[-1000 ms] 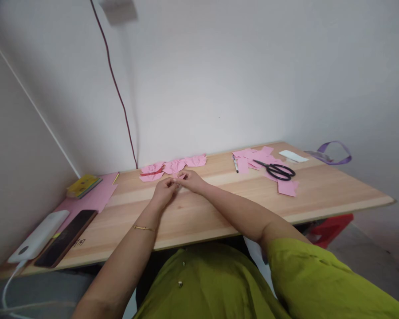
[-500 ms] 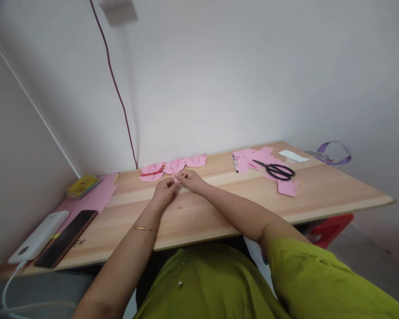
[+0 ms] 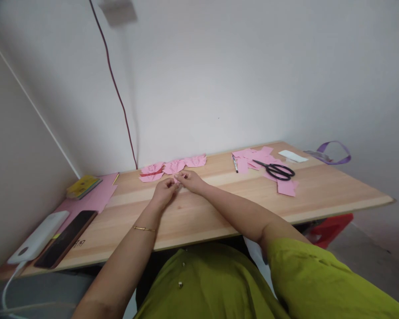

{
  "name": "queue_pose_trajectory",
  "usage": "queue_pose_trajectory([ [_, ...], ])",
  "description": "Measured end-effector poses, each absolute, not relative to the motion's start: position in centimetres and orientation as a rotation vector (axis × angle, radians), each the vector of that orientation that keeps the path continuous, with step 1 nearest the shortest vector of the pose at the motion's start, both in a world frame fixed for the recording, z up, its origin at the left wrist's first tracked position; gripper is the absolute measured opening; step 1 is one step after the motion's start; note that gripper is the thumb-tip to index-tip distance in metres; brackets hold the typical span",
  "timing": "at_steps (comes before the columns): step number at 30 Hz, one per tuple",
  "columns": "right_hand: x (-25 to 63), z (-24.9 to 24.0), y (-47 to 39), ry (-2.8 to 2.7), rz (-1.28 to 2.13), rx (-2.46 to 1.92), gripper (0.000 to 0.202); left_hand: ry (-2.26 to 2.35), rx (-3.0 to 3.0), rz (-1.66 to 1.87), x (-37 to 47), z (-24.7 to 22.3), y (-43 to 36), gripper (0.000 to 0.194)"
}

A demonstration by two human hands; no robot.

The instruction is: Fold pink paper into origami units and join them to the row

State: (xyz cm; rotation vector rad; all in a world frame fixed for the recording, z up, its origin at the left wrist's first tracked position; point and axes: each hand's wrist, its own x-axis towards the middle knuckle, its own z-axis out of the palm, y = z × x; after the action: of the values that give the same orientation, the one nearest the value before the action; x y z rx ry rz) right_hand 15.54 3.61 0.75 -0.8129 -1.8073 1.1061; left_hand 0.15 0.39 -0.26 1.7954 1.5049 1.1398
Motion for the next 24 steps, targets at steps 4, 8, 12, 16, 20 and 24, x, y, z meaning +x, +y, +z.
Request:
queue_pose_trajectory([
  [4,15.53,0.75,3.66,-1.813,1.102,-0.814,0.041,1.499,1.810,1.137,0.19,-0.22,0.27,0.031],
  [8,15.54,0.79,3.66,-1.817,1.089,-0.814,0.042,1.498,1.816,1.135,0.26,-0.13,0.25,0.032],
  [12,15.55,0.88,3.60,-1.816,1.086,-0.816,0.040,1.503,1.805,1.144,0.31,-0.06,0.24,0.029],
  [16,15.47,0.91,3.62,-1.812,1.079,-0.818,0.033,1.501,1.795,1.147,0.28,-0.11,0.23,0.017],
  [20,15.40,0.71,3.79,-1.803,1.073,-0.820,0.029,1.492,1.787,1.145,0.26,-0.21,0.26,0.012],
  [24,15.42,0.66,3.74,-1.806,1.077,-0.819,0.030,1.485,1.774,1.155,0.31,-0.27,0.30,0.016],
])
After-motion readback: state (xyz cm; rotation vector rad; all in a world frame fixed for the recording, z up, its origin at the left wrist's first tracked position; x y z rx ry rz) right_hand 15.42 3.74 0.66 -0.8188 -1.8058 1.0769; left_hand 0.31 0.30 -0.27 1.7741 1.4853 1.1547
